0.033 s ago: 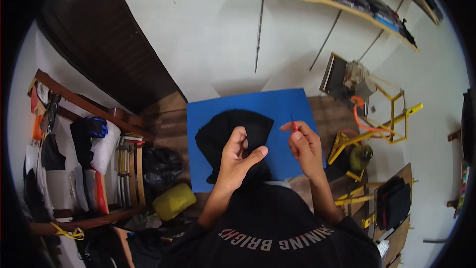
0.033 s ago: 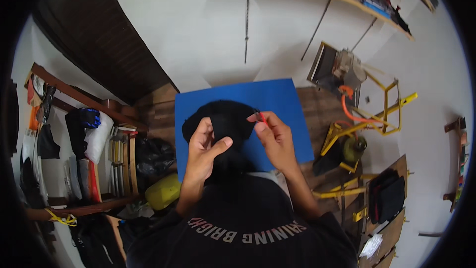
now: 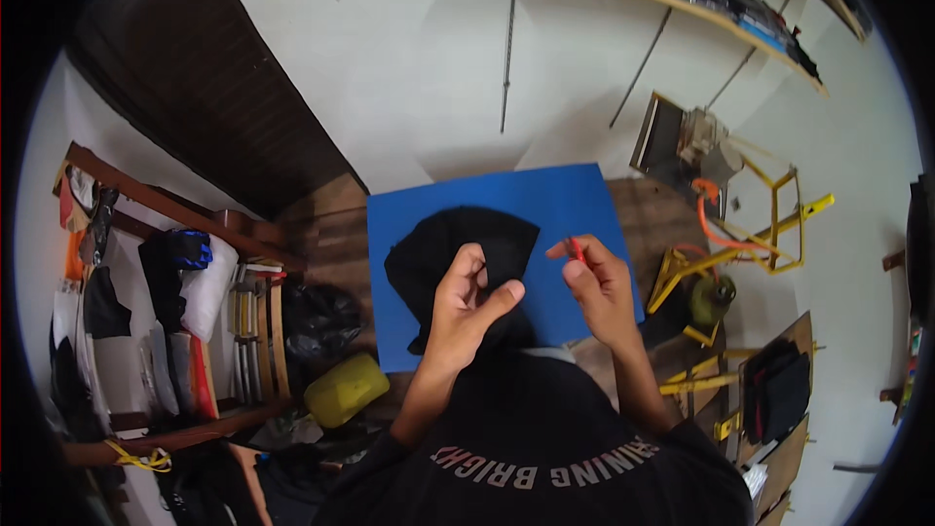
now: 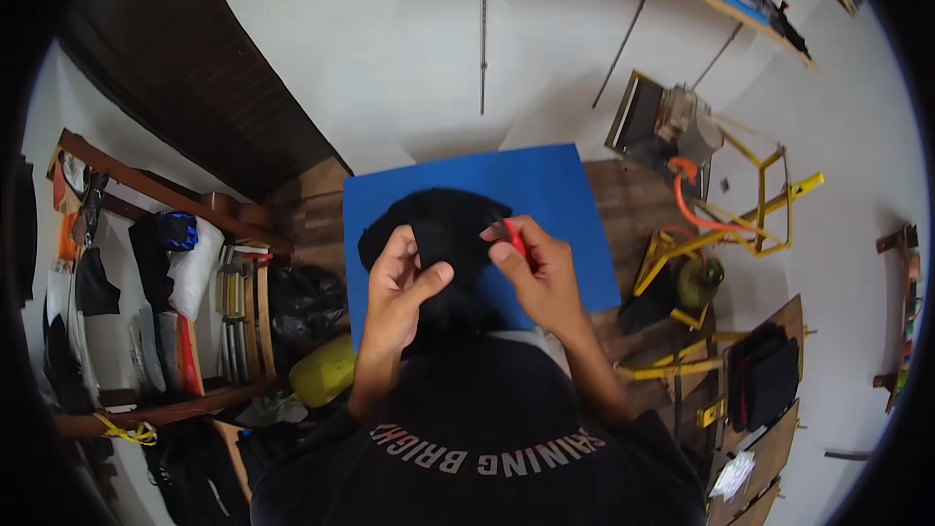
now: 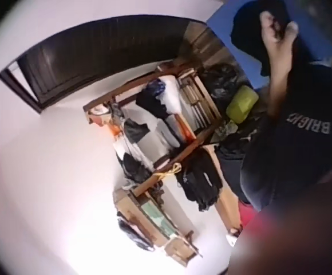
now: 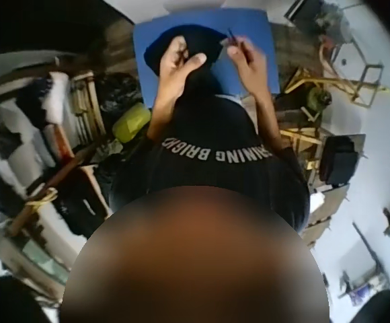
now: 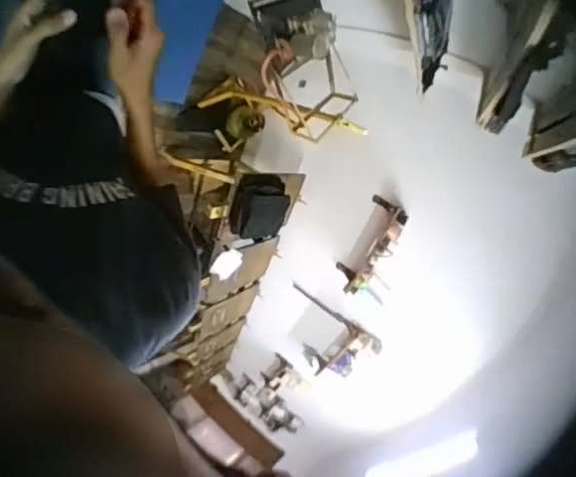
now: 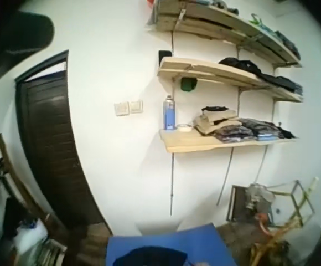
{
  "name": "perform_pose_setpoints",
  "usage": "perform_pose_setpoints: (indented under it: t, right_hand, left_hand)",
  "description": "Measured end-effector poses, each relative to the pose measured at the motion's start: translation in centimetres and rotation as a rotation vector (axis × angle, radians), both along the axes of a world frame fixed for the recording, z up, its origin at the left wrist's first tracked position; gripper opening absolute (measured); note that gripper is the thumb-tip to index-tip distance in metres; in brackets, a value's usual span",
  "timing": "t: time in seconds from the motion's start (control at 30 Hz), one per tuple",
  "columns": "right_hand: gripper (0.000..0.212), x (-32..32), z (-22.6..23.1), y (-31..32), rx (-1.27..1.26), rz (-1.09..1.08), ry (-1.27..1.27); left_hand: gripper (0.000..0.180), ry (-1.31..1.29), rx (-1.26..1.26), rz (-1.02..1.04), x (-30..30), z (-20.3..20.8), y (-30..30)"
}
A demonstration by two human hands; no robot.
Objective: Trim excess threads from a black garment using small snips.
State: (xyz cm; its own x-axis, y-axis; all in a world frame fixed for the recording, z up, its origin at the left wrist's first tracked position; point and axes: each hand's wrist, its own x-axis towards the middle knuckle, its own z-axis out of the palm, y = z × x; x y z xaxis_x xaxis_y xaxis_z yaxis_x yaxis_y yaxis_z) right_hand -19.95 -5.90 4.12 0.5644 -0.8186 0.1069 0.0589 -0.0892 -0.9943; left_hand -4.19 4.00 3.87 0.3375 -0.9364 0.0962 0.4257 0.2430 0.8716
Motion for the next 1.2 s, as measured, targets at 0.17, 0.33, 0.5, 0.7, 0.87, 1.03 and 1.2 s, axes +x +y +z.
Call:
perform_pose_setpoints:
  t: [0.17,0.33,0.5,0.7,0.87,1.03,1.2]
  right_hand:
    - [0.027,0.3,0.4,-0.5,-0.507,0.072,0.3]
    - [0.029,1.0,-0.3,-0.3,-0.616,0.063,0.249]
    - [0.036,2.2,-1.3,0.4,-0.49,-0.089,0.145]
    - [0.021,3.6,-1.7,1.7,0.018,-0.031,-0.036]
    - [0.007,2.0,-1.0,-1.2,0.317,-0.025,-0.145]
    - [0.014,1.6,-1.7,-1.4,0.072,-0.215,-0.144]
    - [0.027,2.1,-1.3,2.3,-0.03,0.006,-0.149]
  left_hand:
    - [0.018,0.007,0.019,0.029,0.5,-1.0,-0.6]
    - [0.02,-0.012,0.051,-0.007,0.7,-1.3,-0.2]
    - [0.022,0.036,0.053,0.018,0.2,-1.0,0.0]
    - [0.023,-0.158,0.075,0.105,0.9,-3.5,0.8]
    - [0.029,-0.074,0.043,0.078,0.6,-2.3,1.3]
    - [0.036,-0.002,0.01,0.024,0.6,-2.3,1.8]
    - [0.041,0.017,0.008,0.02,0.2,-1.6,2.0]
